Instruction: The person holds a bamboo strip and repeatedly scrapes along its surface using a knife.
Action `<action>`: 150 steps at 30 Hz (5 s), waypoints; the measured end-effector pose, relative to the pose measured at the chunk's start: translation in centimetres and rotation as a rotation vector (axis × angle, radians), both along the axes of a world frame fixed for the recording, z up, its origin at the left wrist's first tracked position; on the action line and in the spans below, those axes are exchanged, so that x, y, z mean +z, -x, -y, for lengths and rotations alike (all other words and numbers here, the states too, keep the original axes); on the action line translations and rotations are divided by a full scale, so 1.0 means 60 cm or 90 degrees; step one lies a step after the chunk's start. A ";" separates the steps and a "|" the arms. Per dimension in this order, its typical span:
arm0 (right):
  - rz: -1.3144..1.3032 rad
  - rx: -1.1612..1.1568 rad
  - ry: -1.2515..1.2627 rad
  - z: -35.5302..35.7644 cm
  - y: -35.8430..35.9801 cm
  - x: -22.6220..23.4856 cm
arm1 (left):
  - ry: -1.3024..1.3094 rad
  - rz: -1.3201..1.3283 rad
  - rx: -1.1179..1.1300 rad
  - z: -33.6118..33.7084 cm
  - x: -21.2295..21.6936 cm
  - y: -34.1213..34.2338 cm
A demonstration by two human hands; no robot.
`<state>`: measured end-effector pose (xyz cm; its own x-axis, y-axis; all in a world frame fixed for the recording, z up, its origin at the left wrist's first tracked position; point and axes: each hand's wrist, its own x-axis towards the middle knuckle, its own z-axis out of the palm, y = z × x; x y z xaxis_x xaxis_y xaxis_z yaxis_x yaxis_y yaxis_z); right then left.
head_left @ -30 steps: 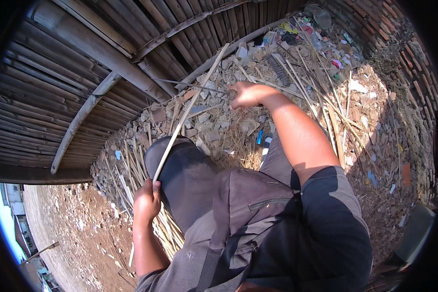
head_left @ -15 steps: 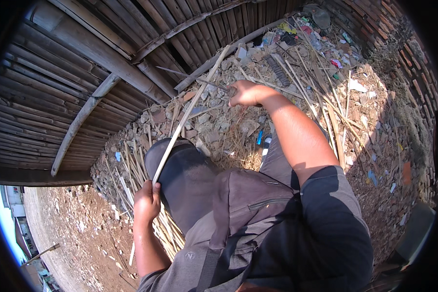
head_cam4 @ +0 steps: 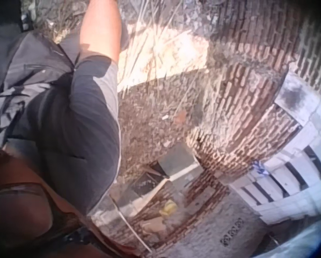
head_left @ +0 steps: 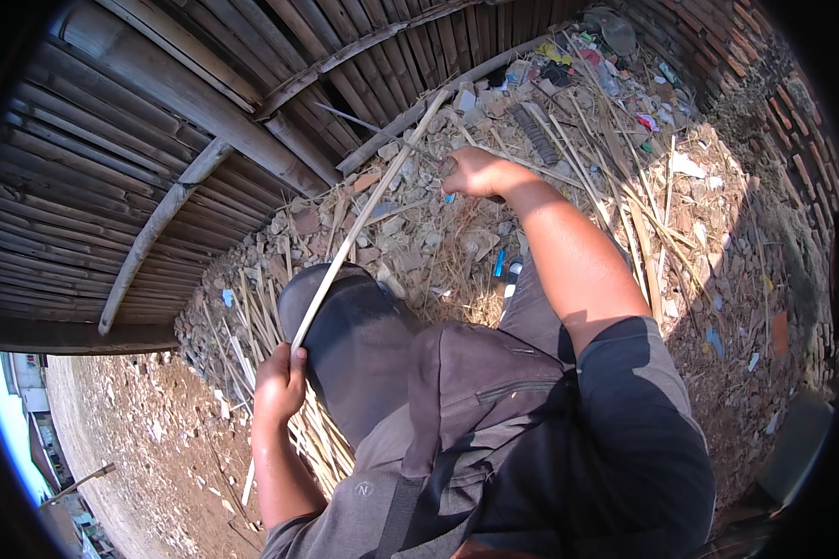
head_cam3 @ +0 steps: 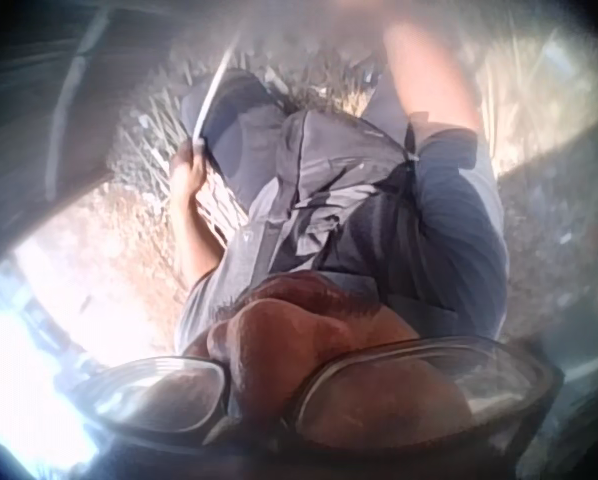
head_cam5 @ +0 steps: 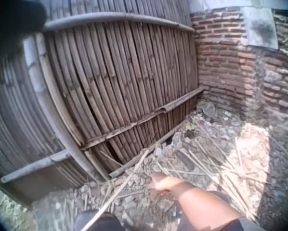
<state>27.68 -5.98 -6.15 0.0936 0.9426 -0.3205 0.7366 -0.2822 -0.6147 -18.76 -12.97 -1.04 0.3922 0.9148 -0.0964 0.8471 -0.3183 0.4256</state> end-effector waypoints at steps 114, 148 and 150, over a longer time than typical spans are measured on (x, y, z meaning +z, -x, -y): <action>0.085 -0.031 -0.035 0.033 0.024 0.033 | 0.005 -0.090 0.023 0.027 0.017 0.033; 0.009 0.120 0.050 -0.001 0.051 0.009 | -0.073 -0.069 -0.015 0.011 -0.004 0.029; 0.037 0.101 0.021 0.000 0.041 -0.002 | -0.059 -0.078 -0.010 0.006 0.005 0.020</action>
